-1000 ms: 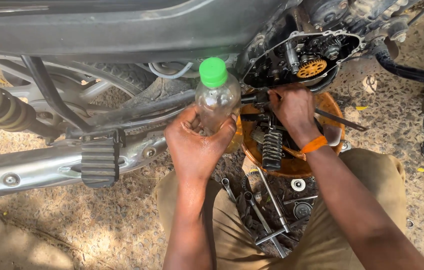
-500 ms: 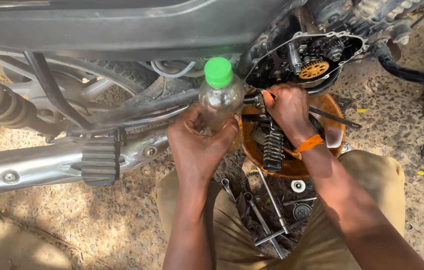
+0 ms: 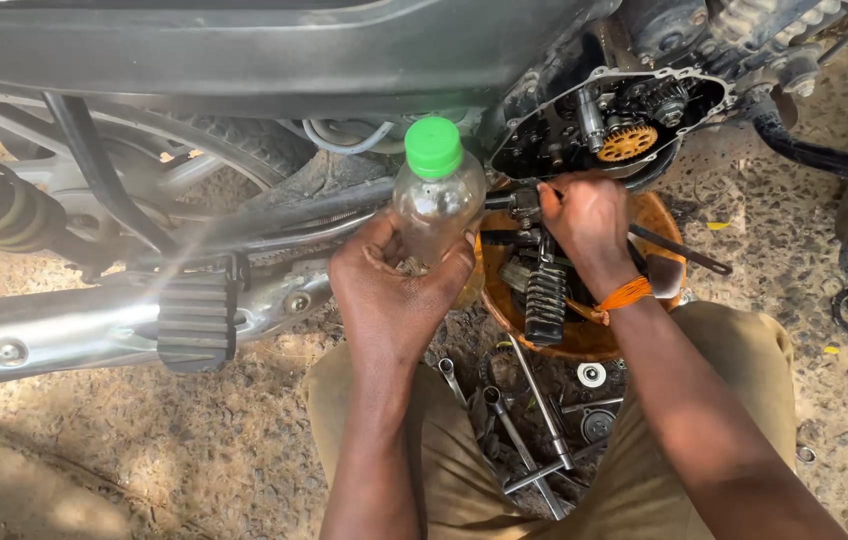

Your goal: The recorder is seen repairing and cleaning the engine components of a motorcycle using oil and various hand tools.

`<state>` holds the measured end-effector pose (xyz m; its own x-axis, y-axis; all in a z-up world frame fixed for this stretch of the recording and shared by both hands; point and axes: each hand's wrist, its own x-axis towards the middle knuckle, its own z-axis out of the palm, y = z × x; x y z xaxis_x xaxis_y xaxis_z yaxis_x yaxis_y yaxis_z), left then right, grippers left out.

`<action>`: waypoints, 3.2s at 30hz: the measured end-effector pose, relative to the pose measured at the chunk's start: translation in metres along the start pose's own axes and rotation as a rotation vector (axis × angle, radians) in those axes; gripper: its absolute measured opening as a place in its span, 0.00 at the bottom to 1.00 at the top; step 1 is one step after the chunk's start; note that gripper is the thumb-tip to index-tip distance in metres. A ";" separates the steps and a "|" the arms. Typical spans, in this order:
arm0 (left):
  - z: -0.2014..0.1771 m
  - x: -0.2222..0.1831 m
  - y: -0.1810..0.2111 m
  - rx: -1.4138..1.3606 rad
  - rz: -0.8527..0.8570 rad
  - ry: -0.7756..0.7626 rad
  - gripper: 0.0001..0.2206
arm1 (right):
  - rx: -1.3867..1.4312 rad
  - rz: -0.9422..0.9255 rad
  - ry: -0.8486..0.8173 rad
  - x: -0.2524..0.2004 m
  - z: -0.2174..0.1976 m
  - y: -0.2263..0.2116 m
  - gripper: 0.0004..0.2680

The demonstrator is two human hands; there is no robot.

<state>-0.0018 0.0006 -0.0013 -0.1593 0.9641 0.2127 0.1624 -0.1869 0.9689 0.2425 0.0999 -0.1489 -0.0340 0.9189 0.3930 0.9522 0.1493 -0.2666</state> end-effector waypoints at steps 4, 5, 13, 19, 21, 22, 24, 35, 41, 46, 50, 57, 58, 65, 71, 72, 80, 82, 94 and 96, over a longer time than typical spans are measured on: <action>0.001 -0.001 -0.001 -0.027 -0.003 0.001 0.17 | 0.027 -0.130 0.151 0.000 -0.006 -0.006 0.05; 0.001 -0.001 0.000 -0.030 0.006 -0.003 0.18 | 0.037 -0.159 0.192 0.000 -0.007 -0.006 0.05; 0.003 -0.001 -0.001 -0.035 0.005 0.005 0.17 | 0.073 -0.136 0.133 0.000 -0.010 -0.007 0.05; 0.001 -0.002 0.001 -0.001 0.001 0.002 0.17 | 0.065 -0.117 0.114 0.000 -0.017 -0.013 0.04; 0.003 -0.002 0.000 -0.014 0.021 -0.002 0.17 | 0.049 -0.132 0.120 -0.001 -0.014 -0.013 0.04; 0.004 -0.002 -0.002 -0.035 0.020 -0.002 0.17 | 0.027 -0.164 0.121 0.003 -0.009 -0.012 0.04; 0.006 -0.002 -0.001 -0.053 0.020 0.002 0.17 | 0.008 -0.198 0.123 0.006 -0.004 -0.011 0.04; -0.009 0.000 0.001 0.029 -0.009 0.049 0.16 | 0.185 -0.068 0.087 0.002 -0.010 -0.021 0.05; 0.003 0.001 0.002 0.063 0.004 0.014 0.16 | 0.271 -0.134 0.177 0.010 0.000 -0.027 0.05; 0.000 0.000 0.003 0.099 0.019 0.039 0.16 | 0.293 -0.142 0.197 0.003 0.003 -0.024 0.04; -0.009 0.000 -0.001 0.089 0.111 0.055 0.14 | 0.274 -0.119 0.238 0.007 0.003 -0.027 0.05; -0.007 0.001 0.008 0.036 0.030 0.068 0.15 | 0.278 -0.085 0.205 0.007 -0.002 -0.025 0.05; -0.006 0.000 0.005 0.056 0.037 0.070 0.15 | 0.279 -0.047 0.176 0.007 -0.003 -0.026 0.05; 0.001 0.001 0.005 0.054 0.050 0.018 0.17 | 0.232 -0.119 0.167 0.011 -0.005 -0.020 0.06; 0.010 0.005 0.004 0.084 -0.012 0.026 0.16 | 0.147 -0.117 0.141 0.002 -0.005 -0.006 0.06; 0.009 0.005 0.004 0.081 -0.004 0.031 0.16 | 0.146 -0.123 0.148 0.003 -0.004 -0.006 0.06; 0.003 -0.001 0.007 0.052 0.061 0.015 0.13 | 0.014 -0.144 0.135 0.004 -0.017 -0.018 0.06; 0.005 0.000 0.008 0.062 0.054 0.021 0.14 | 0.021 -0.100 0.100 0.000 -0.020 -0.008 0.06; 0.010 -0.001 0.003 0.064 0.056 0.020 0.11 | 0.067 -0.097 0.159 -0.003 -0.020 -0.001 0.05; 0.012 -0.003 0.005 0.104 0.019 0.021 0.10 | 0.074 -0.081 0.140 -0.006 -0.016 -0.004 0.05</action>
<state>0.0108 -0.0012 0.0012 -0.1758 0.9560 0.2347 0.2653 -0.1836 0.9465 0.2438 0.0885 -0.1364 -0.0625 0.8438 0.5330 0.9230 0.2520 -0.2907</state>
